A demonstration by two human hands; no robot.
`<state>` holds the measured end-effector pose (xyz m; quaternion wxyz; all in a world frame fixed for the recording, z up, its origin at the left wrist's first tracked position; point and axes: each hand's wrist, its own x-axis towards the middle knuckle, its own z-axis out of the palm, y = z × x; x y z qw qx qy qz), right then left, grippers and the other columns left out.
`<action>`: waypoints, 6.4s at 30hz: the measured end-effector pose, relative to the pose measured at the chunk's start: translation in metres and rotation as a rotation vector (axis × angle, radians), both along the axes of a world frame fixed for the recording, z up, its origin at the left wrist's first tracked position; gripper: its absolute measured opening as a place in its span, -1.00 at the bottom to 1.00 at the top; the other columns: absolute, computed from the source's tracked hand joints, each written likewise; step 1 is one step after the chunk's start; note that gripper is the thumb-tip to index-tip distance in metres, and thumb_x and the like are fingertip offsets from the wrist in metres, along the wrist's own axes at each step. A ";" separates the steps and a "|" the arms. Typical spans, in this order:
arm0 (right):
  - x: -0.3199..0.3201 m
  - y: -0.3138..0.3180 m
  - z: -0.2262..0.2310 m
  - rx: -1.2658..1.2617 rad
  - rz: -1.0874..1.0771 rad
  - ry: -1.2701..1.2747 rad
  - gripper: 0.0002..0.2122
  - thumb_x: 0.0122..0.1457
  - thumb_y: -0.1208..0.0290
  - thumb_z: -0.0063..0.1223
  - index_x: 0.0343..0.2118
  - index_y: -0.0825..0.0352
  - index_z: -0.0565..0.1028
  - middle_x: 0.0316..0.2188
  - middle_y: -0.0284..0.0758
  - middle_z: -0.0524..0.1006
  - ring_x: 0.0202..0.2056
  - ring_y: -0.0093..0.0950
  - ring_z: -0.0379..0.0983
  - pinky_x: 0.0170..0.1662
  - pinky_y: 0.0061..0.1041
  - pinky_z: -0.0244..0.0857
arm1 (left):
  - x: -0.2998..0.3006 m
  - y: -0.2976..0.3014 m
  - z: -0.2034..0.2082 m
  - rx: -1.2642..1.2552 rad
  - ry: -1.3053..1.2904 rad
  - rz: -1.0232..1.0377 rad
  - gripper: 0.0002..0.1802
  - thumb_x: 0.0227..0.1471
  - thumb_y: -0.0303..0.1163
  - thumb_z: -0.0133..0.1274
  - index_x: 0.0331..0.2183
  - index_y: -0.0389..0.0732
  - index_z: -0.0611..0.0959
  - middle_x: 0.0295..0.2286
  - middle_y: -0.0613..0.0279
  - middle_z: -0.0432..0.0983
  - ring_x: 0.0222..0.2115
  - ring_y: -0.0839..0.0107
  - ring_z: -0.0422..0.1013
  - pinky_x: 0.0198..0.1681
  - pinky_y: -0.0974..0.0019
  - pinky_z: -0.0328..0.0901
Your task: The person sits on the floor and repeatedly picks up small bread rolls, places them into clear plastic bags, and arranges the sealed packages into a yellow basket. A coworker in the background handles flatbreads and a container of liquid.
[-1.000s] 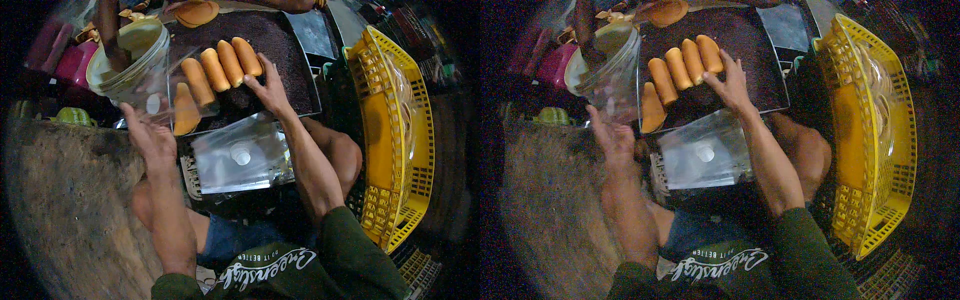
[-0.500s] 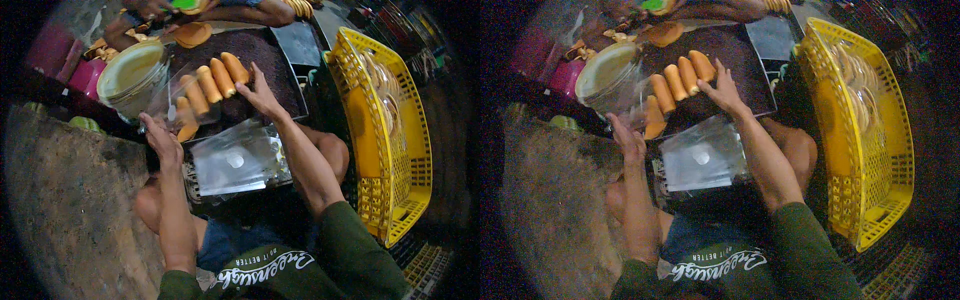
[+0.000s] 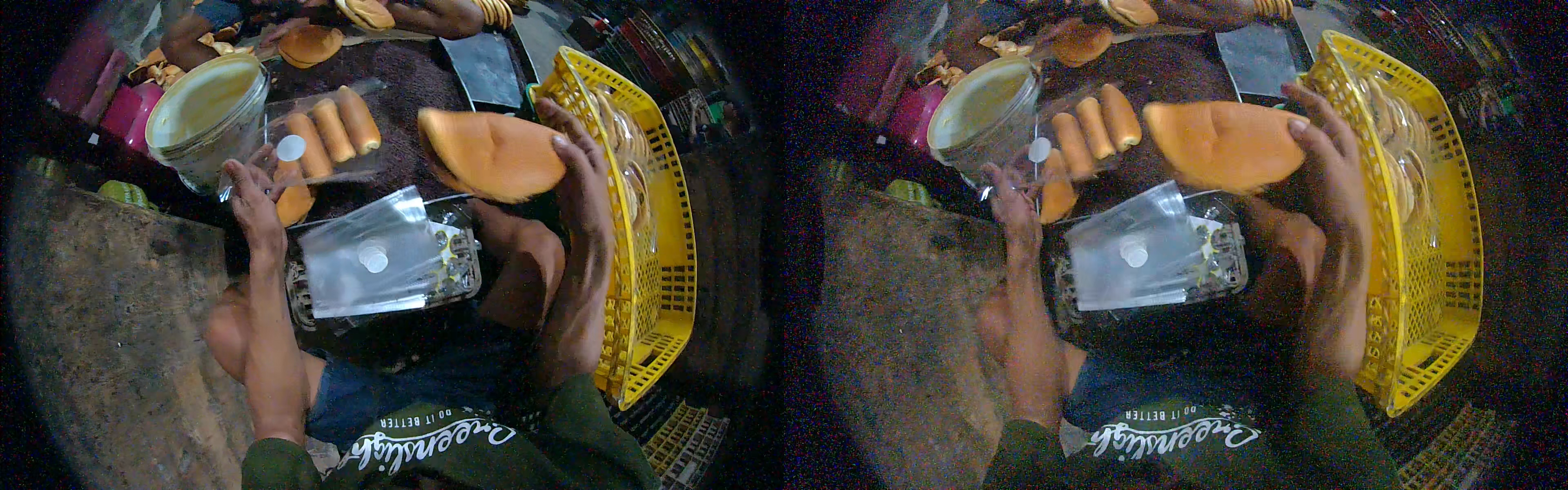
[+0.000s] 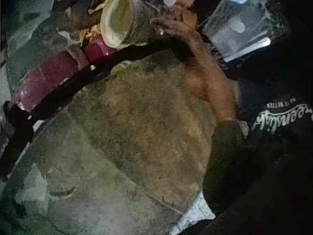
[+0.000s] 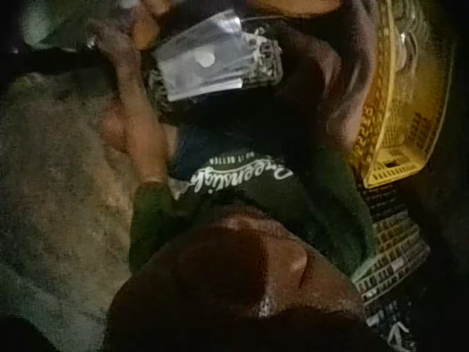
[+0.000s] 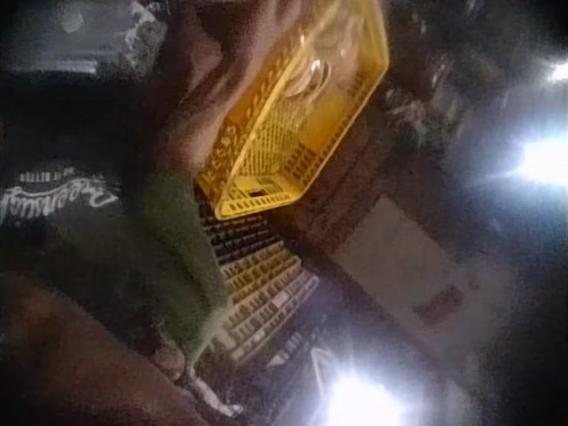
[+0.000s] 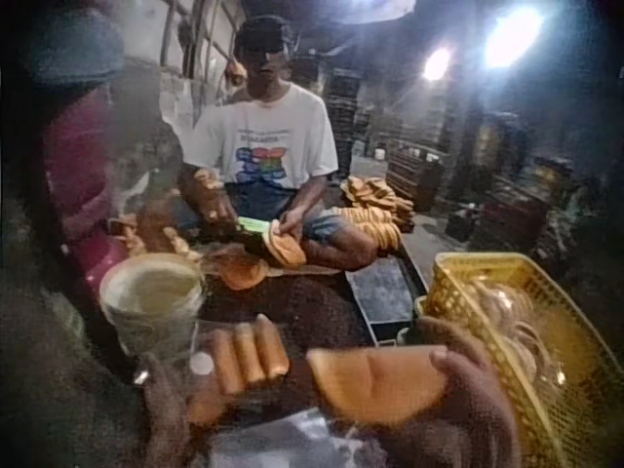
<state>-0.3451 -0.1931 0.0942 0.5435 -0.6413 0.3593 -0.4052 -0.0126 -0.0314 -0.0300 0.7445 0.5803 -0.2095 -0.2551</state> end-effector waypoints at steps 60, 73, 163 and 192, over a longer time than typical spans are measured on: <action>0.090 0.118 -0.055 0.335 -0.110 -0.277 -0.88 0.24 0.44 0.07 -0.31 0.40 0.50 -0.40 -0.29 0.52 -0.45 -0.45 0.55 -0.35 -0.52 0.48 | -0.072 0.013 0.030 -0.089 0.511 -0.294 -0.38 0.24 0.14 -0.14 -0.26 -0.28 0.64 -0.46 0.26 0.57 -0.48 0.43 0.49 -0.46 0.38 0.38; 0.149 -0.034 -0.202 -0.771 -0.354 0.534 -0.55 0.20 0.10 0.10 0.02 0.33 0.46 -0.23 -0.13 0.59 -0.10 -0.17 0.52 0.01 -0.21 0.31 | -0.014 -0.019 0.036 -0.163 0.050 0.529 -0.64 0.06 -0.21 0.26 -0.40 -0.36 0.61 -0.44 0.13 0.60 -0.46 0.40 0.49 -0.32 0.32 0.38; 0.151 -0.030 -0.190 -0.503 -0.286 0.429 -0.55 0.14 0.11 0.19 -0.08 0.41 0.50 -0.21 0.03 0.57 0.00 -0.04 0.42 0.13 -0.21 0.22 | -0.006 0.002 0.046 -0.079 0.410 0.587 -0.52 0.03 -0.05 0.25 -0.19 -0.26 0.60 -0.28 0.17 0.56 -0.33 0.36 0.48 -0.20 0.25 0.36; 0.104 0.112 -0.045 -0.978 -0.128 0.308 -0.44 -0.03 0.36 0.31 0.08 0.22 0.37 0.09 -0.08 0.36 0.19 0.04 0.17 0.26 -0.02 0.02 | -0.070 0.014 0.015 -0.465 0.806 -0.330 -0.47 0.14 -0.21 0.15 0.09 -0.14 0.41 -0.05 0.12 0.50 -0.06 0.27 0.48 0.01 0.17 0.44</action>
